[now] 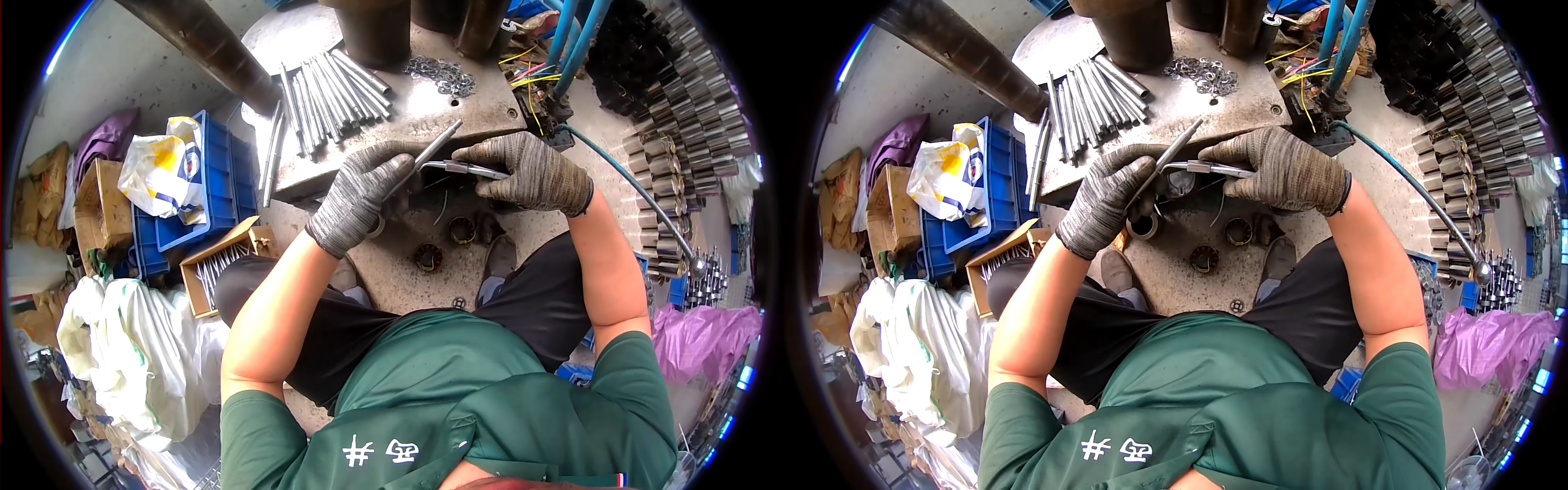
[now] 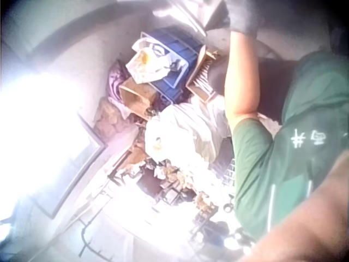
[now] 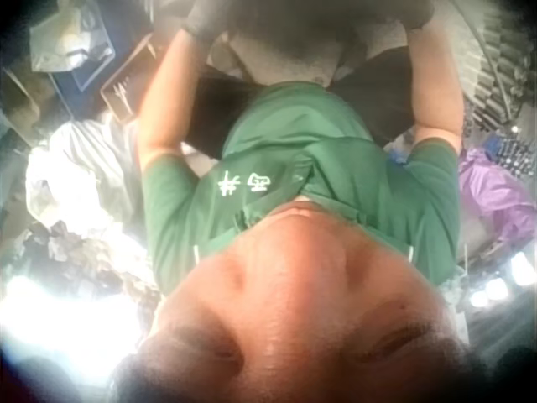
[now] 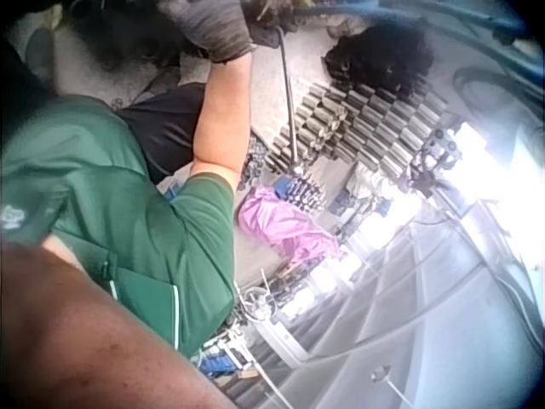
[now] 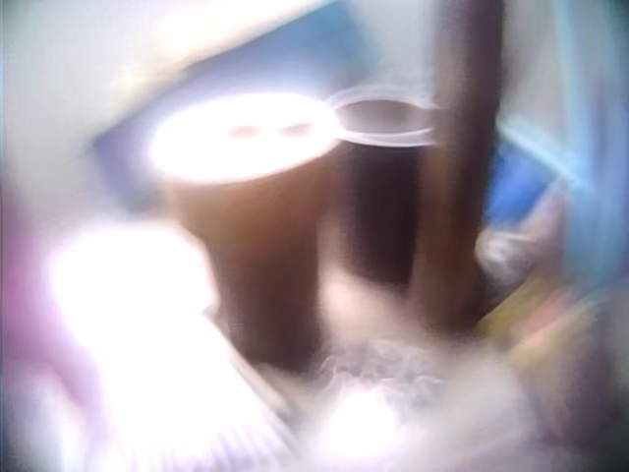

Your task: The person cleans metal rods using a tool and places them into a storage container.

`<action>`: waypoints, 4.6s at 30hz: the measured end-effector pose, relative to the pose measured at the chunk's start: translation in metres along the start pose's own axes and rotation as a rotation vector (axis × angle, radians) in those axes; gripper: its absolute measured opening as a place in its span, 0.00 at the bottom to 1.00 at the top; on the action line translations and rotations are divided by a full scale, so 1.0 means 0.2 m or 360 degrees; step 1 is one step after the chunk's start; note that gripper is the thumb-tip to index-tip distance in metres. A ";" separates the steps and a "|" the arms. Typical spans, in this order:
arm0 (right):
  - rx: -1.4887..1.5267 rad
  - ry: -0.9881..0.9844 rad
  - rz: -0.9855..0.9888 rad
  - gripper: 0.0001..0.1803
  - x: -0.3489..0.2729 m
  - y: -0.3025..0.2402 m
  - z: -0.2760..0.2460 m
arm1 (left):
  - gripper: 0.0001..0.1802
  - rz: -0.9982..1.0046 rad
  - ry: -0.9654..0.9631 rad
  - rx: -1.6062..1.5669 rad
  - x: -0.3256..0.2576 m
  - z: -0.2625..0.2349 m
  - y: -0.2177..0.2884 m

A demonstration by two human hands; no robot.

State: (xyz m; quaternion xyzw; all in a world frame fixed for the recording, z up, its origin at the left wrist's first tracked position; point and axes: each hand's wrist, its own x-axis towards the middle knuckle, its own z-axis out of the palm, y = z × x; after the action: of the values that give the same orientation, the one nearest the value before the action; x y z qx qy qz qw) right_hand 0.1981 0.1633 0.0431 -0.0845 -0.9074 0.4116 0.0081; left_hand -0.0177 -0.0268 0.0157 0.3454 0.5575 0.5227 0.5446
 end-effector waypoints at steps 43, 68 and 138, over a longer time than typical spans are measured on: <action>0.0947 0.0200 0.0301 0.15 -0.03 -0.08 -0.05 | 0.14 0.0161 0.1322 0.2107 -0.04 -0.71 -0.05; -0.0084 0.1063 0.0341 0.22 0.18 0.35 -0.06 | 0.31 -0.0042 0.1120 0.2137 0.12 -0.38 0.09; 0.1365 0.1159 0.0293 0.12 0.30 0.16 0.01 | 0.26 0.0272 0.0724 -0.0661 -0.12 -0.30 -0.09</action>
State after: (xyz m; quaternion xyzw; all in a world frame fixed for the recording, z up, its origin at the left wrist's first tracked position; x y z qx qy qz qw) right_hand 0.1442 0.1930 0.0144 -0.2889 -0.5867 0.6865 0.3179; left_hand -0.0693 -0.0663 -0.0035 0.1465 0.5153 0.7331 0.4190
